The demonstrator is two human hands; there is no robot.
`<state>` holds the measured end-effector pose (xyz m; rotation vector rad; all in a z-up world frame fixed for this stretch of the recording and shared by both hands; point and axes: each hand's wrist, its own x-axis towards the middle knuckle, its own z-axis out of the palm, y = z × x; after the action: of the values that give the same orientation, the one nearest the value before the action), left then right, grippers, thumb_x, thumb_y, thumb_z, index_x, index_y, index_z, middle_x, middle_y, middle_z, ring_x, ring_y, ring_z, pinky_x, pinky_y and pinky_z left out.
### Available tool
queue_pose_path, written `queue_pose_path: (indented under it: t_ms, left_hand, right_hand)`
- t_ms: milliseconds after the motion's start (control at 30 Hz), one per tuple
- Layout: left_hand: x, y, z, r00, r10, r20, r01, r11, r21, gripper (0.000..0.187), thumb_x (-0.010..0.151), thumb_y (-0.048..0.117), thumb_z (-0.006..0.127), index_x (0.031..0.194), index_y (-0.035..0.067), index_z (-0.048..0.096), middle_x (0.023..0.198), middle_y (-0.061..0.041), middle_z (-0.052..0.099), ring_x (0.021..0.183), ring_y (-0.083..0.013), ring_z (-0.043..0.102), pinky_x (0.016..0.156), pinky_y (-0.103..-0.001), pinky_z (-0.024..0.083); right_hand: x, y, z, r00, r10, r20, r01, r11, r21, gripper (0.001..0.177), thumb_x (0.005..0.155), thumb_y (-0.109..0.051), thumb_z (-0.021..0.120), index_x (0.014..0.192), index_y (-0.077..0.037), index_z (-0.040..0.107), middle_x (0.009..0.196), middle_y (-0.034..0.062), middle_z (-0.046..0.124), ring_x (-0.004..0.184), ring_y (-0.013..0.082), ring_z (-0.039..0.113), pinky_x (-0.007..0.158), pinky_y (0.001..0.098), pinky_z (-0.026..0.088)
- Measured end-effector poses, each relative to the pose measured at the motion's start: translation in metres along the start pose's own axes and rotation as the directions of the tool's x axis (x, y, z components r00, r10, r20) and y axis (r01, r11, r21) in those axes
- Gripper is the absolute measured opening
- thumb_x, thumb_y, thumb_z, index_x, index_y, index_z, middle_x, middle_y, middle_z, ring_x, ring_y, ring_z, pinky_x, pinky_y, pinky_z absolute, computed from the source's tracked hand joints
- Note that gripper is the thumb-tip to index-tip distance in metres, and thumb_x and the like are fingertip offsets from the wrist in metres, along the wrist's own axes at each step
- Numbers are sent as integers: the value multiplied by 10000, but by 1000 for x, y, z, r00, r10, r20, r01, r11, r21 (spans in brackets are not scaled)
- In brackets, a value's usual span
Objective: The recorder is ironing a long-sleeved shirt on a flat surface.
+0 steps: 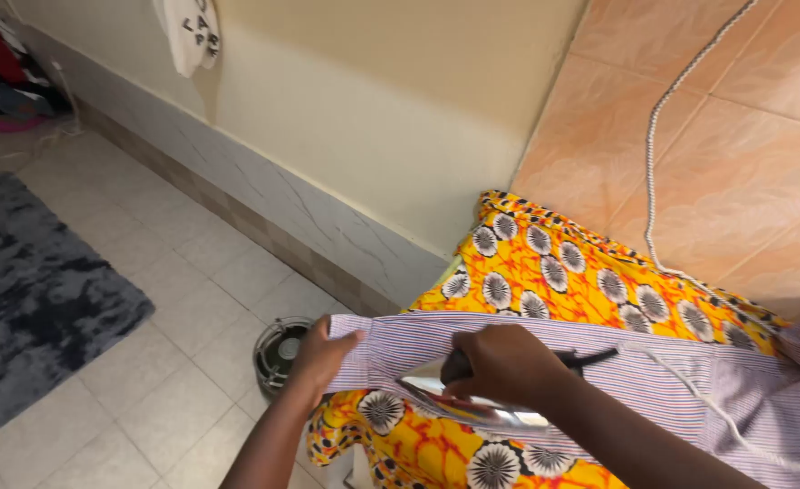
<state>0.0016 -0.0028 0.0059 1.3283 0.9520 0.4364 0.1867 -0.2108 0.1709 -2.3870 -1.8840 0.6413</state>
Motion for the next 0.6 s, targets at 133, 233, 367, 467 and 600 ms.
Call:
queue_pose_path:
  t_ms: [133, 233, 367, 467, 600]
  left_hand:
    - [10, -24, -3, 979, 149, -137, -121, 973, 197, 702, 832, 279, 820, 1392, 33, 475, 1331, -140, 616, 1202, -242, 629, 977, -382, 494]
    - [2, -6, -1, 980, 164, -111, -140, 970, 196, 497, 810, 266, 770, 1222, 19, 642, 1126, -162, 777, 1031, -290, 743, 906, -411, 565]
    - [-42, 30, 3, 974, 171, -151, -77, 869, 490, 553, 869, 292, 758, 1321, 37, 565, 1263, -176, 680, 1147, -317, 678, 977, -434, 529]
    - [-66, 62, 23, 830, 544, -125, -295, 617, 729, 664, 776, 294, 796, 1338, 39, 550, 1363, -190, 608, 1245, -390, 562, 1014, -504, 448]
    - [-97, 109, 87, 406, 882, 239, -716, 145, 683, 630, 690, 231, 811, 1231, -11, 597, 1367, -194, 578, 1360, -412, 448, 1097, -558, 344]
  right_hand:
    - [-29, 62, -3, 974, 167, -151, -165, 986, 26, 307, 733, -475, 801, 932, -242, 821, 920, 43, 790, 854, 247, 749, 779, 411, 574]
    - [-54, 111, -24, 874, 462, -152, -461, 886, 48, 338, 761, -559, 811, 921, -262, 826, 912, 32, 823, 840, 246, 777, 783, 416, 593]
    - [-99, 123, -21, 864, 502, -38, -504, 860, -76, 533, 672, -631, 851, 985, -209, 765, 893, 76, 812, 854, 258, 787, 809, 412, 598]
    - [-114, 122, -20, 898, 439, -2, -435, 889, -144, 558, 663, -668, 838, 989, -223, 755, 876, 68, 802, 874, 260, 771, 810, 419, 583]
    - [-98, 152, -13, 796, 545, -263, -568, 823, -15, 503, 735, -581, 825, 931, -128, 729, 875, 126, 775, 836, 323, 760, 759, 458, 581]
